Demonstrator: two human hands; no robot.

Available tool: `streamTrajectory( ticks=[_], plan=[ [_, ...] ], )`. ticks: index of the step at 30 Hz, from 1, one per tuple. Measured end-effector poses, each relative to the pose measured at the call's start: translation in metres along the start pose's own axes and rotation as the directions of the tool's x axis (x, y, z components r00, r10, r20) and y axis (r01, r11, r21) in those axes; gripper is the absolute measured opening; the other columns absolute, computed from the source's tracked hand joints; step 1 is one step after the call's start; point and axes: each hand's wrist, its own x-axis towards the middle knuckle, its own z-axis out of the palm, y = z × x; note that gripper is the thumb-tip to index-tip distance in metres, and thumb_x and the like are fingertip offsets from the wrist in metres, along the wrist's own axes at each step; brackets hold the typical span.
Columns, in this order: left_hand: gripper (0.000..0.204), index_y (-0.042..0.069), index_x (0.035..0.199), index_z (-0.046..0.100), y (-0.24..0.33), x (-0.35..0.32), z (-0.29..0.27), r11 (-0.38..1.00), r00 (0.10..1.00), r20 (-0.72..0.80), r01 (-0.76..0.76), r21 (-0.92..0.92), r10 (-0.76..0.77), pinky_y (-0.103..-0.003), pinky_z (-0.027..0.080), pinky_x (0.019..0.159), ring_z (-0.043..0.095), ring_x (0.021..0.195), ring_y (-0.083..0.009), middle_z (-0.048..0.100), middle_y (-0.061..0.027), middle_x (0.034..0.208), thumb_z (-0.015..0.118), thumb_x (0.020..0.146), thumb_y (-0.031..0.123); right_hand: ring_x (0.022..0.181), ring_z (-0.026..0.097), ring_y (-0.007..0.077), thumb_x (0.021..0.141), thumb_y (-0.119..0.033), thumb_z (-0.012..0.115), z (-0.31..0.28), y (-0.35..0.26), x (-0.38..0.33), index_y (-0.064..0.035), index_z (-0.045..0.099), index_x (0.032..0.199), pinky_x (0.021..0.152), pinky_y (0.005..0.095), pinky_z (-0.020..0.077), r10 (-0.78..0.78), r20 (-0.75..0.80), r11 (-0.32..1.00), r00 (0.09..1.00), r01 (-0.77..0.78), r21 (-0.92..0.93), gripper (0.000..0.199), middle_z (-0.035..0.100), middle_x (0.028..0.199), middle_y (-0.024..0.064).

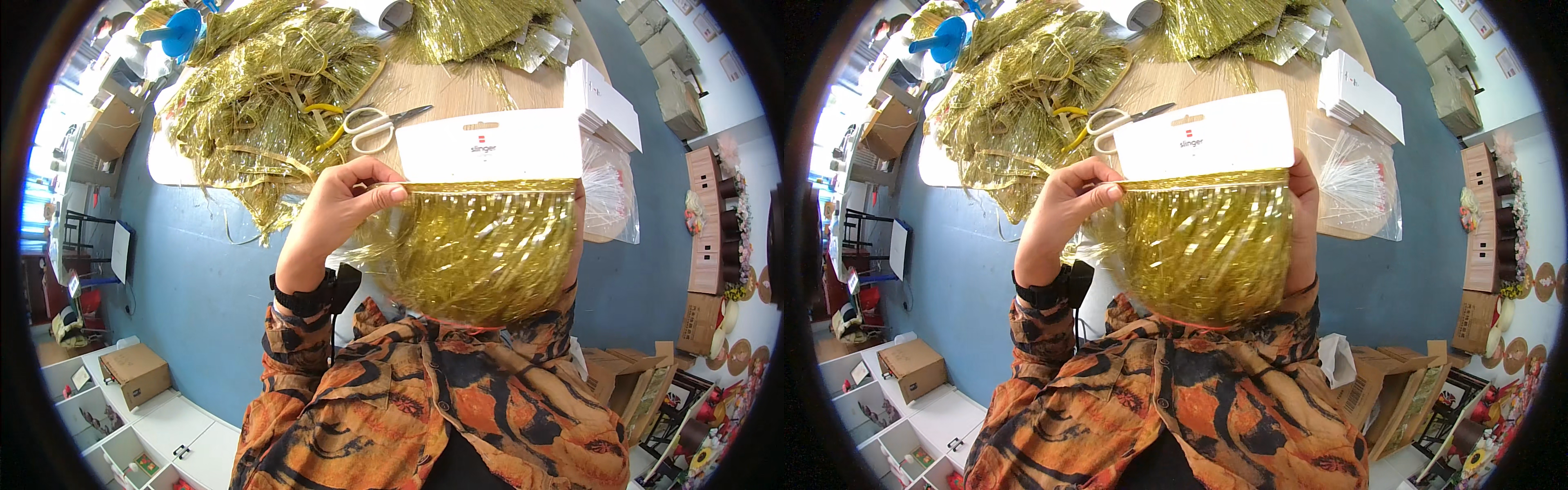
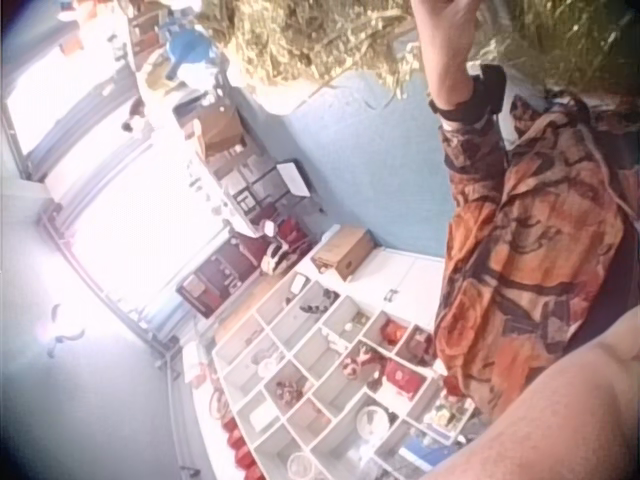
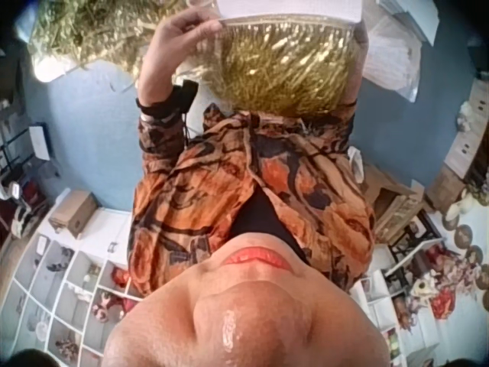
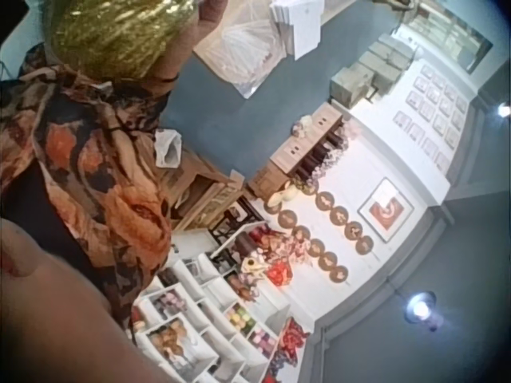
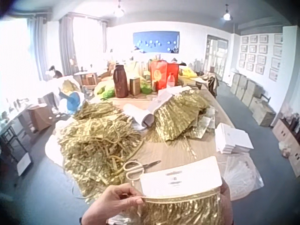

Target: The person gathers gold tinsel strands, aligns them with a white card, and secures the bundle using a zip tie. The person then trims the zip tie and places the finished bundle on the table.

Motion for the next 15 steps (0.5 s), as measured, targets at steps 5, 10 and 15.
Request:
streamTrajectory(
  ticks=[5,10,15],
  plan=[
    [0.020,0.003,0.099,0.072,-0.008,-0.001,0.004,0.983,0.999,0.033,-0.013,-0.184,0.020,-0.021,0.043,0.074,0.054,0.081,-0.0036,0.068,0.0050,0.091,0.077,0.097,0.022,0.109,0.068,0.0167,0.101,-0.009,0.059,-0.011,0.006,-0.004,-0.0002,0.059,0.127,0.089,0.0310,0.0605,0.062,-0.030,0.997,0.998,-0.060,0.055,0.028,0.066,0.124,0.0109],
    [0.015,0.006,0.097,0.070,-0.023,0.010,0.014,0.926,0.999,0.031,0.031,-0.376,-0.020,-0.019,0.038,0.068,0.049,0.077,-0.0006,0.063,0.0076,0.088,0.075,0.099,0.019,0.110,0.067,0.0171,0.106,-0.018,0.053,-0.031,0.023,-0.007,-0.0004,0.054,0.136,0.090,0.0305,0.0604,0.112,-0.070,0.992,0.991,-0.108,0.065,0.034,0.065,0.127,0.0114],
    [0.015,0.008,0.093,0.067,-0.042,0.026,0.017,0.911,0.997,-0.064,0.001,-0.411,-0.030,-0.019,0.036,0.065,0.048,0.075,0.0005,0.062,0.0091,0.086,0.075,0.099,0.019,0.110,0.067,0.0174,0.112,-0.026,0.047,-0.044,0.038,-0.008,-0.0007,0.050,0.145,0.090,0.0299,0.0602,0.141,-0.173,0.989,0.975,-0.145,-0.011,0.042,0.064,0.130,0.0120]
  ],
)
